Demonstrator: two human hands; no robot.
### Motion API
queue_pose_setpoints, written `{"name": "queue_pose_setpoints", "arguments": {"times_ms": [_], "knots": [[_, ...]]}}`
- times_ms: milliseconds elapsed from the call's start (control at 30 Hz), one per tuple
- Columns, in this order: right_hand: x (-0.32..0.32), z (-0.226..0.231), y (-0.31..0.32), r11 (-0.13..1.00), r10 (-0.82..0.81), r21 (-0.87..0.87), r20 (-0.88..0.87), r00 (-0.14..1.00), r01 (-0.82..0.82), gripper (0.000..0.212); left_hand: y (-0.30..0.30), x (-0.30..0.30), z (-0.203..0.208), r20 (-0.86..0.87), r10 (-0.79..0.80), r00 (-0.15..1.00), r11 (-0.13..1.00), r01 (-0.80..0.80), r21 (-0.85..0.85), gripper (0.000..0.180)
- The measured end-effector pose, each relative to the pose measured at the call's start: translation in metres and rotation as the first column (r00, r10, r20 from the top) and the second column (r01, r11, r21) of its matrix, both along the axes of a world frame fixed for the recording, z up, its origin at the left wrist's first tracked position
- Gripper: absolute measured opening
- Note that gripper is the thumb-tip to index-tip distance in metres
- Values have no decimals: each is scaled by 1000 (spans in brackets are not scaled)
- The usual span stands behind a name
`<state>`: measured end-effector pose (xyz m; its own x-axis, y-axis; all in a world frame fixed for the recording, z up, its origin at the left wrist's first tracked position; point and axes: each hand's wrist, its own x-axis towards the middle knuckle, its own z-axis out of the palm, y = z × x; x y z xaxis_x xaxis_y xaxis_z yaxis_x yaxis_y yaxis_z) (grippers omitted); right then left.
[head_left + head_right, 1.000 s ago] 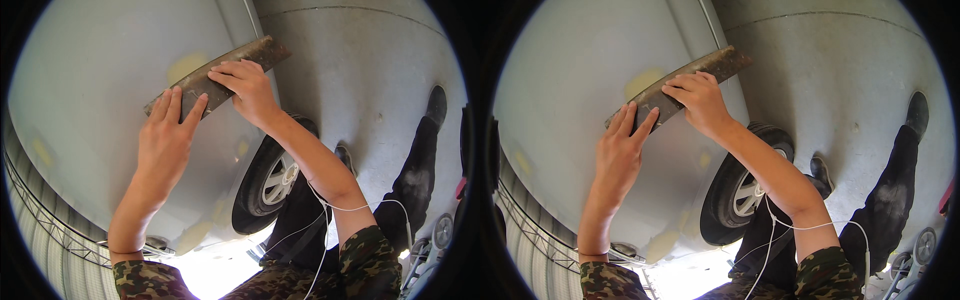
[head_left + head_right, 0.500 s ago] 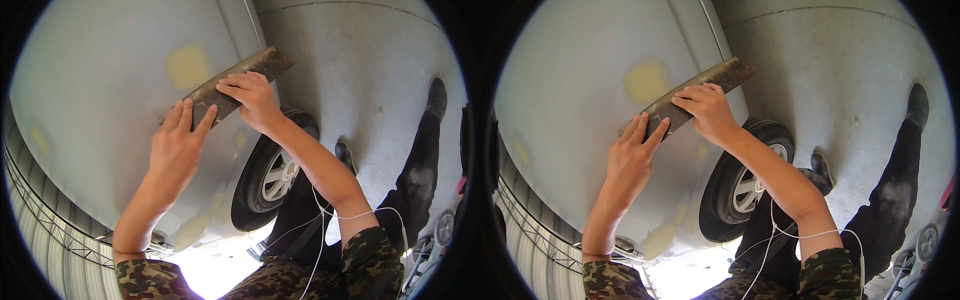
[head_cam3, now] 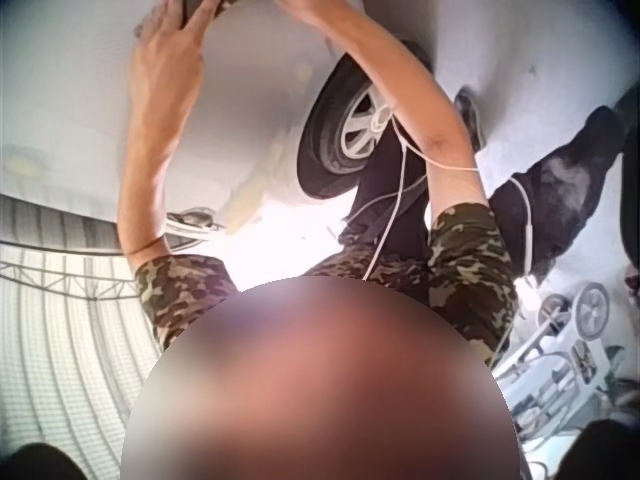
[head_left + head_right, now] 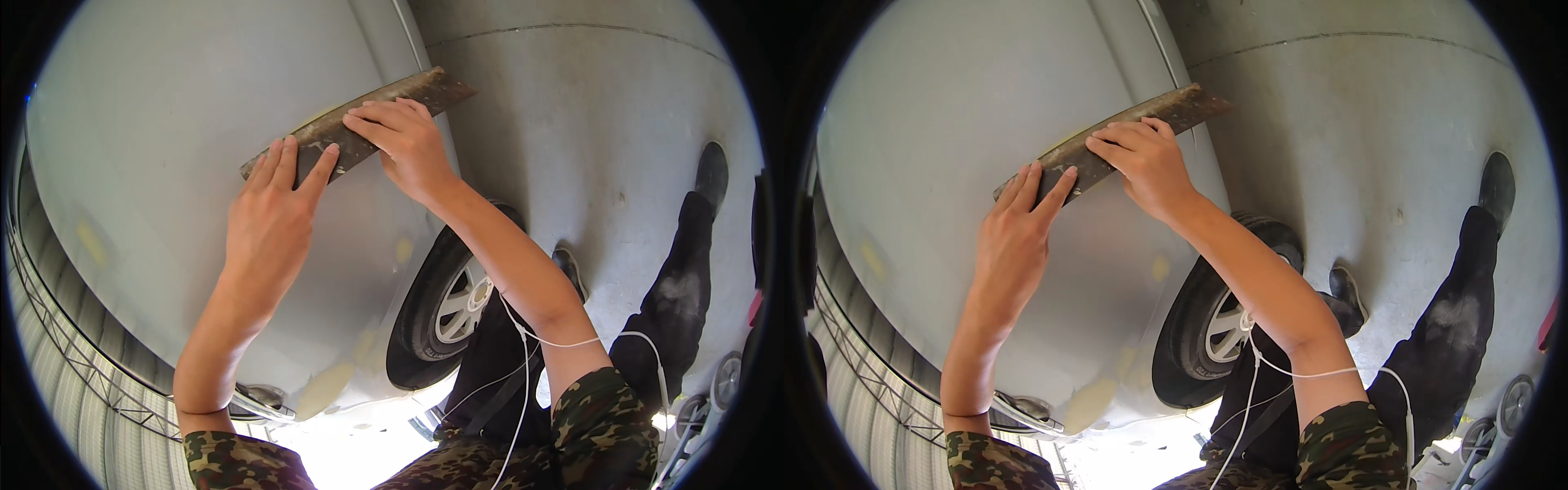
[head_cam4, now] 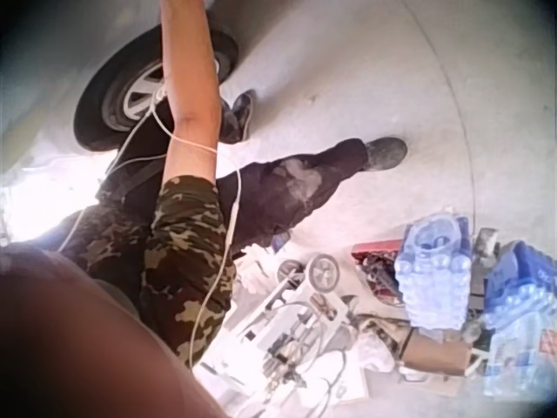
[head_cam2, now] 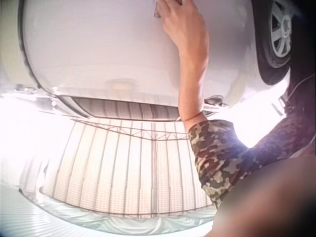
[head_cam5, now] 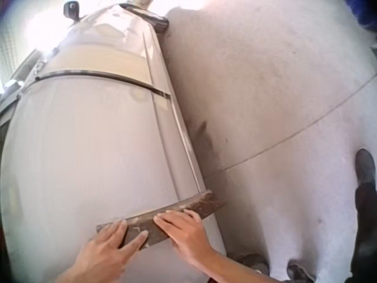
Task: The person applies body filler to a silver car's side panel and front fender using a small metal spreader. They repeatedly transfer filler from a larger spreader to the small one and smooth it into the surface, working around the door handle and wheel arch.
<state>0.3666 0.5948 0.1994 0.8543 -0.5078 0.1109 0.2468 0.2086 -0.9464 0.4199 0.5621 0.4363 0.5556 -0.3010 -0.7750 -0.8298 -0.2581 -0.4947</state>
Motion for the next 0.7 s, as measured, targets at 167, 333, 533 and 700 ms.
{"name": "queue_pose_setpoints", "arguments": {"times_ms": [167,333,533,700], "knots": [[6,1,0,1000,22,16,9,1000,-22,55,6,4,0,13,29,999,999,-29,-19,67],[3,0,-1,998,51,43,15,999,-52,56,12,1,0,-11,37,999,999,-37,-8,63],[-7,3,-3,995,81,55,11,997,-82,55,11,-6,3,-40,46,998,999,-46,-7,62],[-18,6,-6,992,117,43,-13,993,-117,55,8,-13,6,-49,72,996,997,-71,14,62]]}}
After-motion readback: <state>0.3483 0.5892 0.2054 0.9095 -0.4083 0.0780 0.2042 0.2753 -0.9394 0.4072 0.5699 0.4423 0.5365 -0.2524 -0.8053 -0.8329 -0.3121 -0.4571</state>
